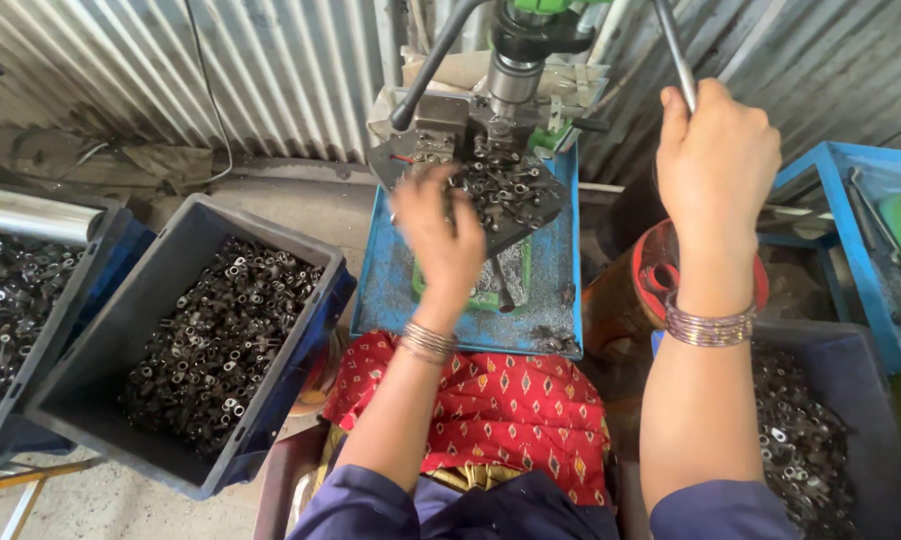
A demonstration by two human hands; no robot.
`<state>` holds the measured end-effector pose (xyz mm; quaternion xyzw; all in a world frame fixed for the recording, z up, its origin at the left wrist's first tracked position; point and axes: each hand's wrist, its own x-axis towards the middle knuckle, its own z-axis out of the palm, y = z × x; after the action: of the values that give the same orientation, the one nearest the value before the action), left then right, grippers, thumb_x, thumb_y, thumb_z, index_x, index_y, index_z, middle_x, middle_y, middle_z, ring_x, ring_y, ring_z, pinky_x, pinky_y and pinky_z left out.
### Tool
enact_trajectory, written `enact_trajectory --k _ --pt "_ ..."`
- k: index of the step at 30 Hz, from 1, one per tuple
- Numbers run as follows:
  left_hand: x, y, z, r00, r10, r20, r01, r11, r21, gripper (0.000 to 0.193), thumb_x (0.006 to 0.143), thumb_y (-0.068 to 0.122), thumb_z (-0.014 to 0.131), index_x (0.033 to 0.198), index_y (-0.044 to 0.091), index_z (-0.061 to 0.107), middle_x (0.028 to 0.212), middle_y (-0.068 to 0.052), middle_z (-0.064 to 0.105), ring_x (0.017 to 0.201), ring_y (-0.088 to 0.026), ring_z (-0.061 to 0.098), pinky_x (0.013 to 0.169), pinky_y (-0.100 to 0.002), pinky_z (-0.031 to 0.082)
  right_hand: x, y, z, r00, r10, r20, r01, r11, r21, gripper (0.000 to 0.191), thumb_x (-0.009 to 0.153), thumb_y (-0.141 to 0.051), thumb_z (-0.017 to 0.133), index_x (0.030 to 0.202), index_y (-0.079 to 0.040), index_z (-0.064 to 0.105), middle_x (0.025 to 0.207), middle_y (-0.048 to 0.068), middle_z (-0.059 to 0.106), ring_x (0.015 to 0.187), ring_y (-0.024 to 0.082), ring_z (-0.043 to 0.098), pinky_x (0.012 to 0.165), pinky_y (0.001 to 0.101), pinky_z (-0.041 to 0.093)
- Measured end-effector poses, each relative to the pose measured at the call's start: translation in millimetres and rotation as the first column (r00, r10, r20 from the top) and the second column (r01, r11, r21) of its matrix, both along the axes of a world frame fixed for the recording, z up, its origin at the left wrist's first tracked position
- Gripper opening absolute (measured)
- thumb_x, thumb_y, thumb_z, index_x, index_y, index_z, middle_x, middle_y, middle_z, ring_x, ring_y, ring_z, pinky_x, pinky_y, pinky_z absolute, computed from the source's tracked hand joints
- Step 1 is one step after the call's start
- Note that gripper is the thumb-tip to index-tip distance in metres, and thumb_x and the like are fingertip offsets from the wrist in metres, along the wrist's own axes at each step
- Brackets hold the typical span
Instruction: The person operates a drill press to machine small metal parts. They repeatedly place parts under the drill, lower the lever to drill, then remove the finished parts and place them into a bin. The person also periodically reloads the drill press with multiple parts from a bin.
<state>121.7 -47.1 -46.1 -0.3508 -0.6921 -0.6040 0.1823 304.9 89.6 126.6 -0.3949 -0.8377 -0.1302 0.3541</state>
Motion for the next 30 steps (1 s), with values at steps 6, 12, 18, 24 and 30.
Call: enact_trajectory --k 6,12,18,24,30 --pt "16.0 93.8 -10.3 -0.324 -0.918 0.23 -0.134 0.285 0.949 0.056 0.116 0.03 0.044 0.158 -0.004 0.029 0.156 -0.034 0.042 0.137 -0.044 0.049 0.116 -0.053 0.041 -6.0 -2.0 0.4 0.999 0.002 -0.041 -0.002 1.0 -0.012 0.033 0.108 -0.029 0.067 0.09 -0.002 0.067 0.072 0.023 0.067 0.068 0.048 0.066 0.06 0.0558 0.051" --pt "-3.7 120.5 -17.0 -0.154 -0.943 0.295 -0.136 0.316 0.939 0.05 0.108 0.038 0.042 0.155 0.023 0.033 0.149 -0.009 0.05 0.127 -0.033 0.056 0.108 -0.057 0.043 -5.3 1.5 -0.5 0.998 0.024 -0.055 -0.026 0.999 -0.047 0.037 0.111 -0.031 0.068 0.089 -0.001 0.065 0.072 0.023 0.067 0.07 0.048 0.066 0.062 0.0557 0.051" --pt "22.4 87.3 -27.6 -0.052 -0.937 0.347 0.063 0.343 0.937 0.042 0.113 0.029 0.04 0.154 0.025 0.034 0.124 -0.011 0.06 0.106 -0.026 0.061 0.096 -0.047 0.052 -5.3 1.7 -2.0 0.998 0.039 -0.057 -0.041 0.999 -0.03 0.036 0.111 -0.03 0.067 0.089 -0.001 0.064 0.072 0.022 0.067 0.068 0.047 0.066 0.061 0.0551 0.051" --pt "59.3 38.2 -2.1 -0.081 -0.932 0.354 0.171 0.337 0.926 0.046 0.112 0.025 0.04 0.157 0.029 0.03 0.138 -0.007 0.06 0.106 -0.021 0.061 0.09 -0.041 0.05 -4.5 2.5 -2.6 0.997 0.054 -0.059 -0.053 0.999 0.006 0.032 0.109 -0.026 0.066 0.089 -0.001 0.064 0.071 0.021 0.066 0.067 0.047 0.066 0.058 0.0542 0.05" --pt "82.1 29.7 6.4 -0.063 -0.895 0.441 0.195 0.422 0.885 0.049 0.11 0.03 0.044 0.157 0.029 0.031 0.139 -0.005 0.059 0.106 -0.02 0.061 0.088 -0.041 0.051 -4.0 3.5 -3.1 0.997 0.051 -0.056 -0.051 0.999 -0.002 0.032 0.109 -0.025 0.066 0.09 0.0 0.064 0.07 0.022 0.065 0.066 0.046 0.066 0.057 0.0539 0.05"
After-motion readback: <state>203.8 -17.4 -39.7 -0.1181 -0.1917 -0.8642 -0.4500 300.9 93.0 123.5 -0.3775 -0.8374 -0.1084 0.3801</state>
